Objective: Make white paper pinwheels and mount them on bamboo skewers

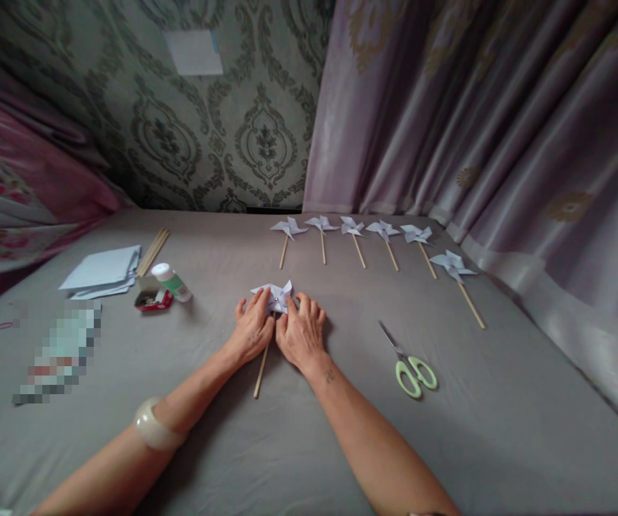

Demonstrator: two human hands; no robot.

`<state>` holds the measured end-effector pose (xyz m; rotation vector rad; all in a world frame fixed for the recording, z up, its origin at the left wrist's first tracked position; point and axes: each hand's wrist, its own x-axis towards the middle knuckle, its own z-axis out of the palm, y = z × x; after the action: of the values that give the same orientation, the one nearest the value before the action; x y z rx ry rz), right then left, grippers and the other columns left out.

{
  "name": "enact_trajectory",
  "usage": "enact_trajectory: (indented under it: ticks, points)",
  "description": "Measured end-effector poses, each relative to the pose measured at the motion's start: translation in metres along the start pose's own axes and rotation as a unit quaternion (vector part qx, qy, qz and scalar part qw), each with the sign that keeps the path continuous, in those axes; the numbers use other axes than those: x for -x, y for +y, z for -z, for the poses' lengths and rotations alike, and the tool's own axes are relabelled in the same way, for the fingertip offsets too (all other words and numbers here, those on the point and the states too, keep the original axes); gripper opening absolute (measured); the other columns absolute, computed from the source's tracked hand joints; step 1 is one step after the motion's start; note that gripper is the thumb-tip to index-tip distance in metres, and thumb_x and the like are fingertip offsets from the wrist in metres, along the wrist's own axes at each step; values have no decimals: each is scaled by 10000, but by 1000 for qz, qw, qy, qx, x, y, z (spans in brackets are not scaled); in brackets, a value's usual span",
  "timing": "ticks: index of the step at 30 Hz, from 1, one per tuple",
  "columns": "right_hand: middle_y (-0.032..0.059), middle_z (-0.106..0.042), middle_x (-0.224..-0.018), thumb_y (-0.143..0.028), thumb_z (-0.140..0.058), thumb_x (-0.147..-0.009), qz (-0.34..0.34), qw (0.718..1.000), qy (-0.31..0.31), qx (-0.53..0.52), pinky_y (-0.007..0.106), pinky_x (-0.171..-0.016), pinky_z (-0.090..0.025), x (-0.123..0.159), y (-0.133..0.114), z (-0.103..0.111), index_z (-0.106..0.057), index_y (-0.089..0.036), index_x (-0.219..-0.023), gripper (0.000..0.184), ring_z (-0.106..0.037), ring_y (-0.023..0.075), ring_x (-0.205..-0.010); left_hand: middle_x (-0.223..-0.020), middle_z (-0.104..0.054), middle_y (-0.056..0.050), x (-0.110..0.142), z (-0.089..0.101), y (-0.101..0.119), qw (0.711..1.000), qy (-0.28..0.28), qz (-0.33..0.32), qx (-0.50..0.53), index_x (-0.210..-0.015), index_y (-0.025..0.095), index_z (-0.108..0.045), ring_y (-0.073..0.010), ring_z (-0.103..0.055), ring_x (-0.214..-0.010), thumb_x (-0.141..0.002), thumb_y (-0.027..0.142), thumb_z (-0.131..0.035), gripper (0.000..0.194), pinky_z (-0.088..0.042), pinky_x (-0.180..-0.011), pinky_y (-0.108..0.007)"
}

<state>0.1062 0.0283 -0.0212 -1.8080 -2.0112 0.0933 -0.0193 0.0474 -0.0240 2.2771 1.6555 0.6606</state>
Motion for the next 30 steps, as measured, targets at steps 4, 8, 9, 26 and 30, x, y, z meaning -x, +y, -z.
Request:
enact_trajectory:
  ticks: [4,8,9,26,30]
  points:
    - [120,-557,-1219,-185,-390,-869,-45,997,34,-59,394,-915,-350,-4,7,-1,-632,-178,-1156,375,-486,253,-1065,-1311,-535,-159,10,19,13,985,152,5,-82,-1236,153,-530,-288,-375,-1279,-897,287,-390,390,-202,-1052,-466]
    - [125,-567,-1177,-164,-379,-851,-80,981,132,-119,390,-946,-343,-7,18,1,-635,-155,-1130,378,-497,235,-1068,-921,-661,-116,26,26,22,986,84,-8,-146,-848,214,-648,-280,-511,-956,-917,386,-406,305,-283,-900,-453]
    - [125,-567,-1174,-170,-380,-850,-83,977,149,-126,389,-951,-341,-8,20,2,-636,-153,-1121,373,-499,233,-1066,-854,-657,-117,29,25,23,987,48,-12,-156,-814,207,-642,-279,-516,-903,-912,393,-413,311,-297,-860,-447]
    - [127,-587,-1109,-116,-325,-809,-74,951,246,-171,375,-920,-399,-15,30,8,-632,-166,-1075,410,-525,213,-1089,-758,-677,-54,12,25,7,981,129,71,127,-797,188,-626,-185,-593,-727,-844,352,-518,203,-398,-740,-334]
    - [136,-580,-1087,-136,-319,-823,-72,928,313,-187,394,-925,-414,-19,40,15,-618,-159,-1086,400,-533,219,-1065,-685,-623,0,3,24,2,874,141,121,448,-859,180,-641,-121,-536,-561,-733,472,-640,318,-410,-550,-246]
